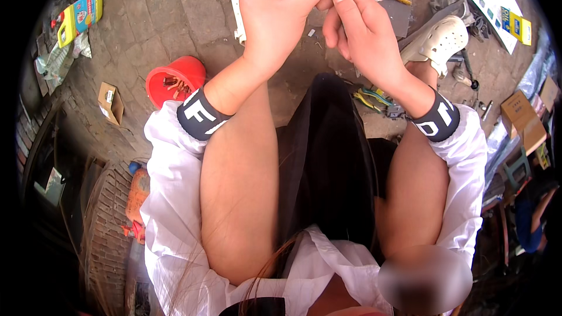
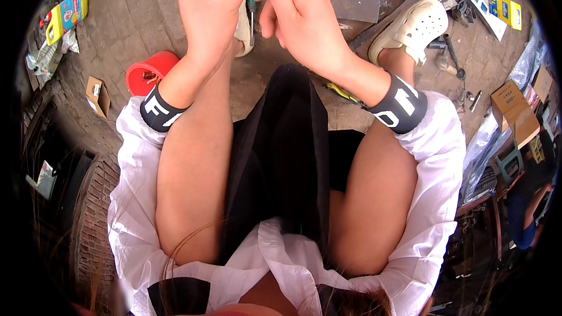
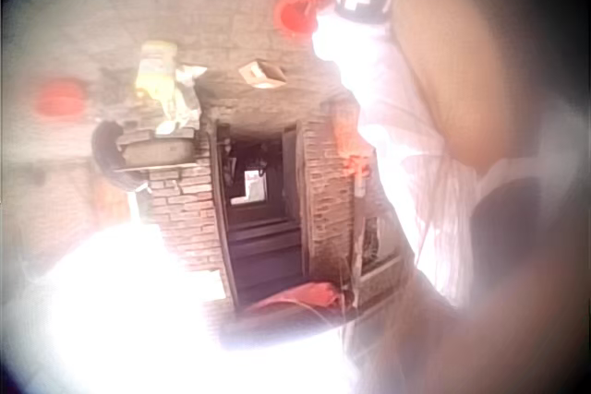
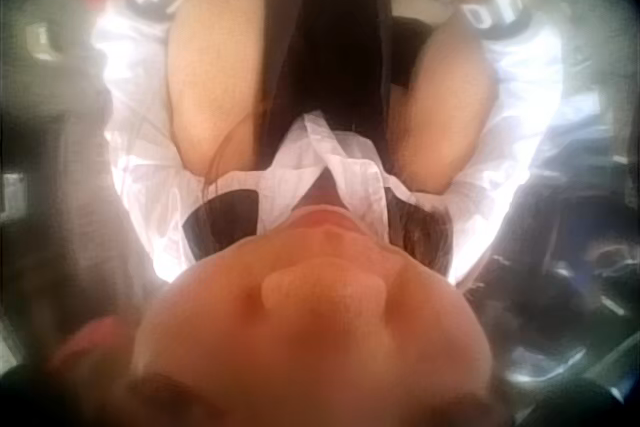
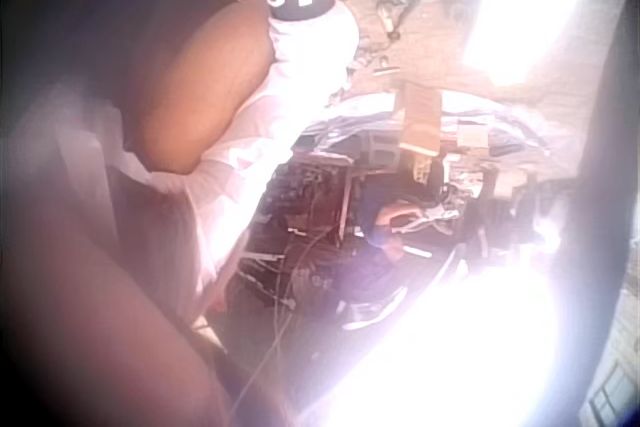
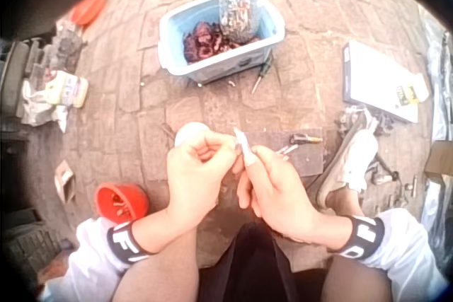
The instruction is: The person sits on the ground and uses a knife to strip the insulation from small copper wire segments. They place the stripped copper into a red bucket and the insulation into a blue bin.
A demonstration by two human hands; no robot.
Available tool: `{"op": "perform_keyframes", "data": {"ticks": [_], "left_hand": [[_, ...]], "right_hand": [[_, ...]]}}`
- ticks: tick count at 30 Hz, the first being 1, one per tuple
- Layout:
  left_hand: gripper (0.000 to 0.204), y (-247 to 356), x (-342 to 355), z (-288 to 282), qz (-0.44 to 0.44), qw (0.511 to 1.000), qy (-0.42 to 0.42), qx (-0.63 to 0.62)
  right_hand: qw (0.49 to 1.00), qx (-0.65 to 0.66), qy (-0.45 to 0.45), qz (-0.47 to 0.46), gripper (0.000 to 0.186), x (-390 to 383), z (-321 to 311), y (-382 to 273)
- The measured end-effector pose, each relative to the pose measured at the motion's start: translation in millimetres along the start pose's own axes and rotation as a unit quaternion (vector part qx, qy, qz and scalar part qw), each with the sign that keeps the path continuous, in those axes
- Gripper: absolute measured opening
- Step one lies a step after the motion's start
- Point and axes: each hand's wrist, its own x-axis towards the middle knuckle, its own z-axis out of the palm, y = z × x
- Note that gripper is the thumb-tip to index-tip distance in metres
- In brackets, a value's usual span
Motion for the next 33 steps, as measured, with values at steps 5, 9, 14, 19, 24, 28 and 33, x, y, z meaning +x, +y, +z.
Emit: {"op": "perform_keyframes", "data": {"ticks": [5,9,14,19,24,28,33], "left_hand": [[0.003,-2,5,4,0.050,0.998,0.033,-0.021],[0.005,-1,4,2,0.036,0.998,0.020,-0.048],[0.007,0,3,0,0.048,0.998,0.004,-0.048],[0.011,-1,3,0,0.044,0.999,0.015,-0.020],[0.012,-4,3,0,0.058,0.998,0.005,-0.012],[0.010,-3,6,0,0.136,0.983,0.026,0.121],[0.008,-10,11,0,0.106,0.989,0.029,0.097]], "right_hand": [[0.996,-0.017,0.057,-0.069,0.029,5,-2,8],[0.993,-0.069,0.052,-0.077,0.029,4,4,15],[0.999,0.038,0.006,-0.014,0.031,3,3,16],[0.992,0.117,-0.028,0.020,0.034,3,3,10],[0.982,0.165,-0.045,0.075,0.029,4,-1,4],[0.979,0.176,-0.036,0.101,0.029,4,-1,5],[0.983,0.142,0.008,0.119,0.031,12,4,7]]}}
